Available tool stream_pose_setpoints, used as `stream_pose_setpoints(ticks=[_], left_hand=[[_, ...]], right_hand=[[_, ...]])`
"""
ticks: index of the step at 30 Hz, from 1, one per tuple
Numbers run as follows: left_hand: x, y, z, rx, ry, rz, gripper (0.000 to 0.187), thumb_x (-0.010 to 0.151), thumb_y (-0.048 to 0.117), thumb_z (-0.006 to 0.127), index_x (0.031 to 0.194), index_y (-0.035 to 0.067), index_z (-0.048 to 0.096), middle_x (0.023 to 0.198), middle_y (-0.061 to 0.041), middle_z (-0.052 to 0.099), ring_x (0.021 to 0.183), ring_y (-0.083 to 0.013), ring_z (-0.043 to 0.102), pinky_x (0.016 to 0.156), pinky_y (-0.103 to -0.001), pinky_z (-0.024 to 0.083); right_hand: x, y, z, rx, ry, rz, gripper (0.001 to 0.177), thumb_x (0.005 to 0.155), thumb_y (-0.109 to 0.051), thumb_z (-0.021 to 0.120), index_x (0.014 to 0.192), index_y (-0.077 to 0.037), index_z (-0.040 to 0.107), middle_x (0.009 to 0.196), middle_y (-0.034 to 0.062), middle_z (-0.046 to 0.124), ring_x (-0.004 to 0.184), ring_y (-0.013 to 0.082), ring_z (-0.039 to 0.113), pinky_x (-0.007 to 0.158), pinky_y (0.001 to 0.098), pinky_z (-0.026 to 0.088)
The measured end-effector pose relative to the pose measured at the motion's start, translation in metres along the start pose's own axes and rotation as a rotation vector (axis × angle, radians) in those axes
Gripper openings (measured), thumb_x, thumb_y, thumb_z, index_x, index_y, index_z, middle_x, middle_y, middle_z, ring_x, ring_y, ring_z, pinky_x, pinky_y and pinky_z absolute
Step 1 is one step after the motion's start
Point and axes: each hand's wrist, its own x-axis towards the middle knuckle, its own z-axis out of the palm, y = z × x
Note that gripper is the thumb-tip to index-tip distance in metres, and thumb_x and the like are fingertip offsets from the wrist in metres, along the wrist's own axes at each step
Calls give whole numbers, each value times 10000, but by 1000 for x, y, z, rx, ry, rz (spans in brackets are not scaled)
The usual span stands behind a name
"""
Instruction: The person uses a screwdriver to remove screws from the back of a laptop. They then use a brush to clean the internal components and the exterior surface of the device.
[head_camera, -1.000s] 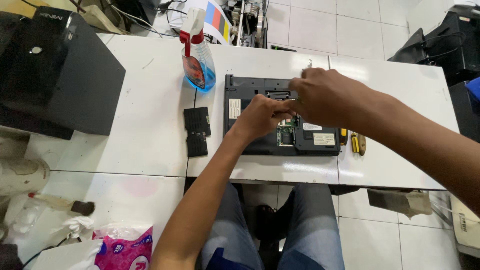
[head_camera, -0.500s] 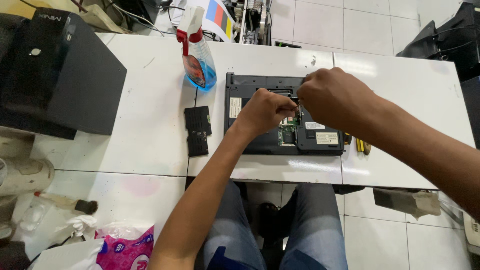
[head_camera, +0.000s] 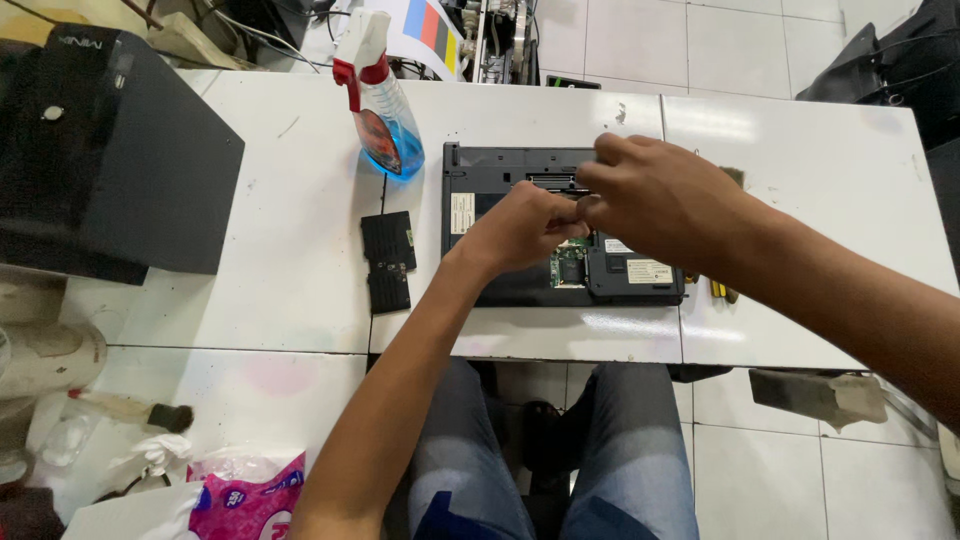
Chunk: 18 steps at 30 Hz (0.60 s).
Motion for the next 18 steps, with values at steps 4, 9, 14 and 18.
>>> stream_pose_setpoints(ticks=[4,9,14,18], left_hand=[[5,7,2,98,56,39,110,977,97,795,1082,124,777,846,-112,782,727,-274,787,653,-425,728],[13,11,-4,73,99,37,184,871,117,911,982,82,769,780,-133,762,759,-325,790,595,-422,722],[8,17,-4,21,97,56,185,857,113,908,1011,103,807,846,-104,814,826,-234,816,679,-355,687],[5,11,-3,21,100,55,473,757,179,996,1188,151,803,1000,-66,854,939,-145,837,789,-294,675]], right_hand=[[-9,0,-13,582,-120,379,371,985,-395,759,1248,-135,786,1062,176,797,845,313,827,746,385,708],[-14,-3,9,119,-15,240,143,942,-164,812,1083,-144,824,1018,90,789,924,263,804,748,382,665],[-32,7,34,43,125,222,144,920,-135,801,1027,-229,779,1056,17,739,932,202,740,611,327,643],[-47,19,30,86,82,325,137,986,-167,737,1063,-280,749,1079,-45,729,927,165,724,527,366,674]])
